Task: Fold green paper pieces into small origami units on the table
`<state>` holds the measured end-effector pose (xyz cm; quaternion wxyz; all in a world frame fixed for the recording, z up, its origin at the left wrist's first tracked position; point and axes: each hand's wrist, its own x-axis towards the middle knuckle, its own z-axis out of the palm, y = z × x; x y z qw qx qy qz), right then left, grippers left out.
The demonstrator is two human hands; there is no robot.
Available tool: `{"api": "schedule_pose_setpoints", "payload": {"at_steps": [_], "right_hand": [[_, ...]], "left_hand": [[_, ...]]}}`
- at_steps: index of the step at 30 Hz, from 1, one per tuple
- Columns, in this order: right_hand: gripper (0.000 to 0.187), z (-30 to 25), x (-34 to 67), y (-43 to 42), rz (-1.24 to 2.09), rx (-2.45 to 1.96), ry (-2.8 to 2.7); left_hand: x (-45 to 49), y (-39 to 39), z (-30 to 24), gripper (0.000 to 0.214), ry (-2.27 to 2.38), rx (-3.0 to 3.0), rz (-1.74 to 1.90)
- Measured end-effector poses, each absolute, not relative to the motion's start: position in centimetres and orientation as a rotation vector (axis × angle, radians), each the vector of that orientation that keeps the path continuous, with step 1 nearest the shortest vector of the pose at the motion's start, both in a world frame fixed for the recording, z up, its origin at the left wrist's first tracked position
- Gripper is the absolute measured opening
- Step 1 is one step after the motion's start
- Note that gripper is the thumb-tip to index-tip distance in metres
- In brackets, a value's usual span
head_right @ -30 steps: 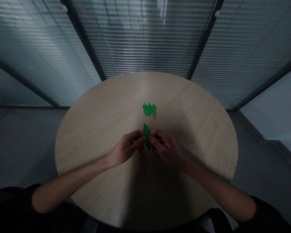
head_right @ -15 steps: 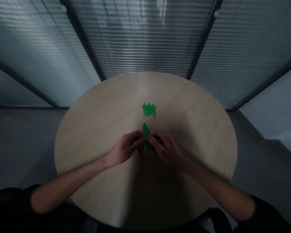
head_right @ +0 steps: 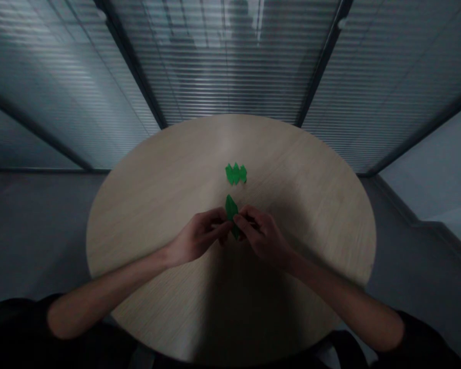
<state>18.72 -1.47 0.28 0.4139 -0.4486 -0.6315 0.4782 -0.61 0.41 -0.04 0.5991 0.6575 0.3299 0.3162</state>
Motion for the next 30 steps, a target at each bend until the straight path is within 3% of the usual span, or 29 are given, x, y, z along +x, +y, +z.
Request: {"api": "schedule_pose_setpoints", "payload": {"at_steps": [20,30], "right_hand": [[0.032,0.3,18.61,-1.52,1.223,-1.125,-1.57],[0.021,0.22,18.88,-1.18,1.291,-1.06,-1.488]], "left_hand": [[-0.56,0.62,0.28,0.029,0.79,1.465,0.762],[-0.42,0.63,0.31,0.027,0.825,1.505,0.804]]}}
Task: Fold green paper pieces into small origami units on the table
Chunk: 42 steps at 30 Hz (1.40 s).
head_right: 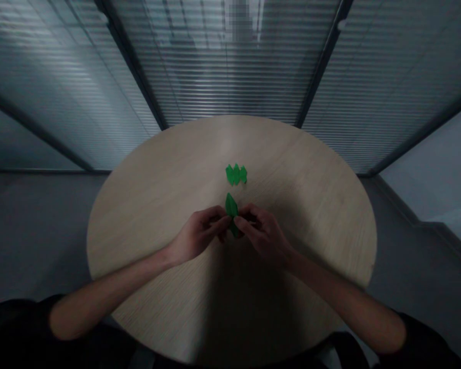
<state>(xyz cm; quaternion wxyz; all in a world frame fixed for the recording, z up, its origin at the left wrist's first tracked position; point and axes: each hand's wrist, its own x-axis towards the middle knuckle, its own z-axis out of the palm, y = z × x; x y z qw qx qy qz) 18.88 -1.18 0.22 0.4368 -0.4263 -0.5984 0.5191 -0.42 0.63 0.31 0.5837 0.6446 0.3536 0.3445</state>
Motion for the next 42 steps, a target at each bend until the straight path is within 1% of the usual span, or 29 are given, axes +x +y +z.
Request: {"api": "schedule_pose_setpoints", "payload": {"at_steps": [15,21,24,27,31,37,40,42], "right_hand": [[0.021,0.05,18.85,-1.09,1.314,-1.083,-1.449],[0.025,0.0,18.98,-1.14,1.312,-1.072,-1.477],[0.024,-0.22,18.96,-1.09,1.29,-1.101,-1.453],[0.023,-0.39,18.87,-1.04,1.285,-1.118,-1.41],[0.023,-0.46,18.8,-1.02,1.307,-1.117,-1.407],[0.022,-0.68,18.73,-1.04,1.315,-1.133,-1.397],[0.023,-0.73,18.69,-1.03,1.314,-1.126,-1.4],[0.024,-0.66,18.68,-1.04,1.317,-1.127,-1.402]], "left_hand": [[-0.61,0.78,-0.12,0.028,0.821,1.52,0.802],[-0.82,0.76,-0.16,0.03,0.899,1.635,0.809],[-0.84,0.73,-0.02,0.029,0.935,1.687,0.823],[-0.84,0.72,-0.02,0.021,0.981,1.707,0.907],[-0.88,0.64,-0.18,0.031,0.981,1.681,1.073],[-0.92,0.39,0.05,0.024,0.983,1.757,1.129],[-0.9,0.41,0.35,0.017,0.95,1.717,1.101],[-0.88,0.45,0.51,0.018,0.933,1.71,1.051]]}}
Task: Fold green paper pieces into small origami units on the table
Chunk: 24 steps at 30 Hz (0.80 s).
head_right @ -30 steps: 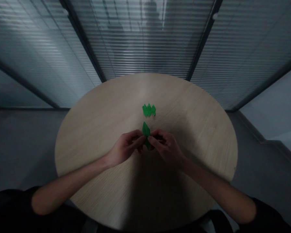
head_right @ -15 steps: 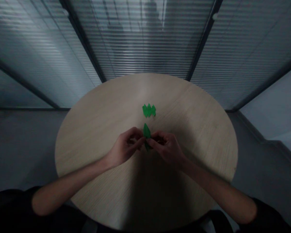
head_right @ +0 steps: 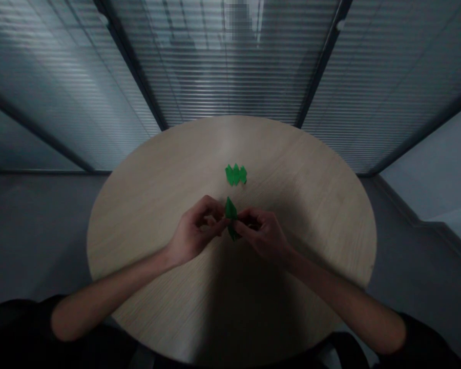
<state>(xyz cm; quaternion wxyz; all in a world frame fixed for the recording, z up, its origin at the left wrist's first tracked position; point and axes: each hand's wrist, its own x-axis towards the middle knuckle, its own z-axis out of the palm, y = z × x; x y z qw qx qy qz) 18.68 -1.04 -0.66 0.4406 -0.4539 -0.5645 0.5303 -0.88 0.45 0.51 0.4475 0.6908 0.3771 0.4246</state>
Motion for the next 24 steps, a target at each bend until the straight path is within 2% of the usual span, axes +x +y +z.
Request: {"api": "schedule_pose_setpoints", "payload": {"at_steps": [7,12,17,24], "right_hand": [[0.025,-0.2,18.6,-1.3,1.275,-1.131,-1.455],[0.022,-0.6,18.7,-1.2,1.287,-1.123,-1.449],[0.026,-0.6,18.7,-1.0,1.341,-1.116,-1.391],[0.029,-0.1,18.8,-1.0,1.419,-1.105,-1.356]], "left_hand": [[-0.7,0.6,0.4,0.024,0.939,1.624,0.951],[-0.7,0.7,-0.1,0.017,0.888,1.636,1.019],[-1.2,0.6,-0.1,0.002,0.769,2.041,1.287],[-2.1,0.3,-0.7,0.015,0.669,2.583,1.357]]}}
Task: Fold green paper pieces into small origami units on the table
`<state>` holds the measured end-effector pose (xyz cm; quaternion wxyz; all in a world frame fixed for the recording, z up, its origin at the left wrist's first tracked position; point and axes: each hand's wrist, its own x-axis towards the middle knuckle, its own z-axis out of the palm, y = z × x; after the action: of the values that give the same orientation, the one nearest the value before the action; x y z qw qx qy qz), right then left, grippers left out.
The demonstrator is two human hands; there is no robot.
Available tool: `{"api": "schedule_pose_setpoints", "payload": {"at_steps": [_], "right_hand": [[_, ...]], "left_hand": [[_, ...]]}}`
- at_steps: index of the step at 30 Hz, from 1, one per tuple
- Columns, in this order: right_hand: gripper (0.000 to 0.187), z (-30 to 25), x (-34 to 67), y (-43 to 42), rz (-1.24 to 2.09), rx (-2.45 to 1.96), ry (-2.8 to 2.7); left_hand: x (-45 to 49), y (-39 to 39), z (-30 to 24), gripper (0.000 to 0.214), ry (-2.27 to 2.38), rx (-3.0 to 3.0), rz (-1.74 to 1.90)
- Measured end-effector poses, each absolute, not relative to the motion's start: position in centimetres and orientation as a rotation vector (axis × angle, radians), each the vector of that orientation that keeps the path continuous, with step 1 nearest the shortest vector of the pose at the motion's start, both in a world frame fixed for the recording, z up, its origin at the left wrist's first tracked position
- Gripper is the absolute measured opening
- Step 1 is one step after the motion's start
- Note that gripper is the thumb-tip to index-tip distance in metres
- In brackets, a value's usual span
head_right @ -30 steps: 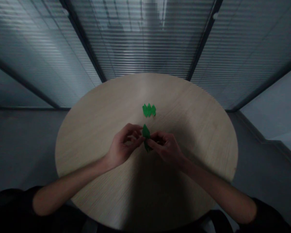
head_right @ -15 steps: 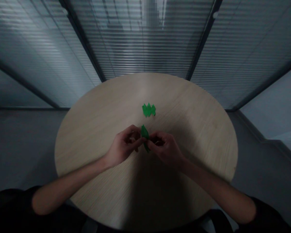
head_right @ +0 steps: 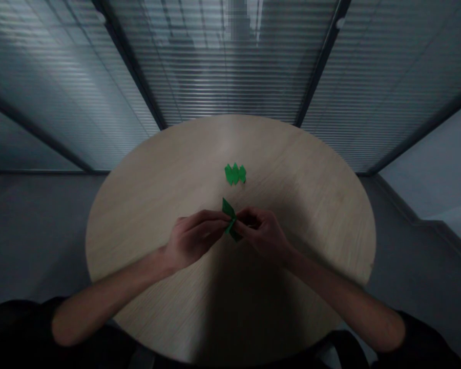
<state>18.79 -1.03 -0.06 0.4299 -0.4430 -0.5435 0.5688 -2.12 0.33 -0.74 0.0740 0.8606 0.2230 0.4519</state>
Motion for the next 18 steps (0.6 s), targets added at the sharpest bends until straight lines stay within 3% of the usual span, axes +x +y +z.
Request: {"api": "schedule_pose_setpoints", "payload": {"at_steps": [6,13,18], "right_hand": [[0.031,-0.21,18.97,-0.89,1.401,-1.131,-1.355],[0.033,-0.26,18.69,-1.03,1.4,-1.104,-1.327],[0.027,-0.19,18.64,-1.03,1.438,-1.089,-1.347]], "left_hand": [[-2.33,0.3,-0.74,0.012,0.666,2.724,1.392],[-1.82,0.12,-0.74,0.031,0.728,2.71,1.432],[-1.48,0.21,-0.69,0.026,0.752,2.516,1.35]]}}
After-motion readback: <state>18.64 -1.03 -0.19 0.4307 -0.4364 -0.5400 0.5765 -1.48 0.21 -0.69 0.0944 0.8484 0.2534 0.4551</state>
